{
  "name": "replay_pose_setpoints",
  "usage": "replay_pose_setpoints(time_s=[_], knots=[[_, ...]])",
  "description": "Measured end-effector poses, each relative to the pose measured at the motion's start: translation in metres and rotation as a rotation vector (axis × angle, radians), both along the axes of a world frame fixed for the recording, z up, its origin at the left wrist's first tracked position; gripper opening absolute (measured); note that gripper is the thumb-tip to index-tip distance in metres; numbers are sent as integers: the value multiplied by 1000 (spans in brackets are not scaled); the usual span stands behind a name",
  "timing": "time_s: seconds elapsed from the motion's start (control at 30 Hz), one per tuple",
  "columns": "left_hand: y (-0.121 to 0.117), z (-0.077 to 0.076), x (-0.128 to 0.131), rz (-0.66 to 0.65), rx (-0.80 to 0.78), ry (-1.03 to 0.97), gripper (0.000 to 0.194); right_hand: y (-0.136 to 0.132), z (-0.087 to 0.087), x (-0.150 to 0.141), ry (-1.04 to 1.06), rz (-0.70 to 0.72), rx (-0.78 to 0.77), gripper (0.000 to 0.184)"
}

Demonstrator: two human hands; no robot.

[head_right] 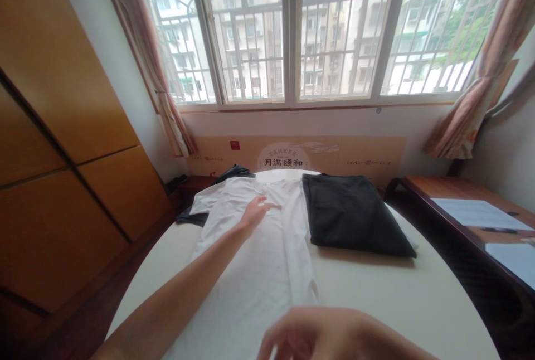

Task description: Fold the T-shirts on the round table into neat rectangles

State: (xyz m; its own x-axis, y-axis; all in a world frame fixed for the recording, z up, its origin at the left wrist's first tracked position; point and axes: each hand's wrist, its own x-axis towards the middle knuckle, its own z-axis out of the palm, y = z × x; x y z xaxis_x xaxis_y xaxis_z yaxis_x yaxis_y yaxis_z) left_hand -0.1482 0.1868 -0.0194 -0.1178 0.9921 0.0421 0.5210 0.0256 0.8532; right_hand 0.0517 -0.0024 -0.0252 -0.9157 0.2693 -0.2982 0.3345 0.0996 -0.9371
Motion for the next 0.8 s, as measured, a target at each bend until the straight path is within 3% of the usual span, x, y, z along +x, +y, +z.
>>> replay_pose_setpoints(time_s=[0.07, 0.1, 0.13, 0.17, 0.23, 0.3, 0.4, 0.5, 0.63, 0.8], knots=[[17, 4, -3, 4, 38, 212, 56, 2, 13, 7, 93, -466, 311, 37], [27, 6, -2, -4, 61, 281, 56, 5, 16, 9, 98, -631, 515, 35], [38, 9, 1, -20, 81, 327, 56, 7, 17, 10, 60, -700, 708, 36], [49, 12, 5, -46, 97, 361, 56, 10, 17, 10, -7, -689, 858, 41], [72, 17, 18, -121, 121, 434, 57, 16, 12, 7, -162, -546, 993, 54], [94, 20, 34, -192, 125, 494, 60, 20, 6, 3, -268, -427, 1008, 64], [123, 20, 57, -243, 89, 565, 60, 21, 0, 1, -293, -365, 1018, 70], [145, 18, 72, -261, 45, 617, 35, 21, -2, 3, -265, -352, 1021, 74], [158, 13, 80, -241, 67, 619, 21, 19, -2, 4, -257, -343, 1008, 78], [154, 3, 77, -236, 130, 553, 35, 17, -2, 4, -248, -341, 1008, 78]])
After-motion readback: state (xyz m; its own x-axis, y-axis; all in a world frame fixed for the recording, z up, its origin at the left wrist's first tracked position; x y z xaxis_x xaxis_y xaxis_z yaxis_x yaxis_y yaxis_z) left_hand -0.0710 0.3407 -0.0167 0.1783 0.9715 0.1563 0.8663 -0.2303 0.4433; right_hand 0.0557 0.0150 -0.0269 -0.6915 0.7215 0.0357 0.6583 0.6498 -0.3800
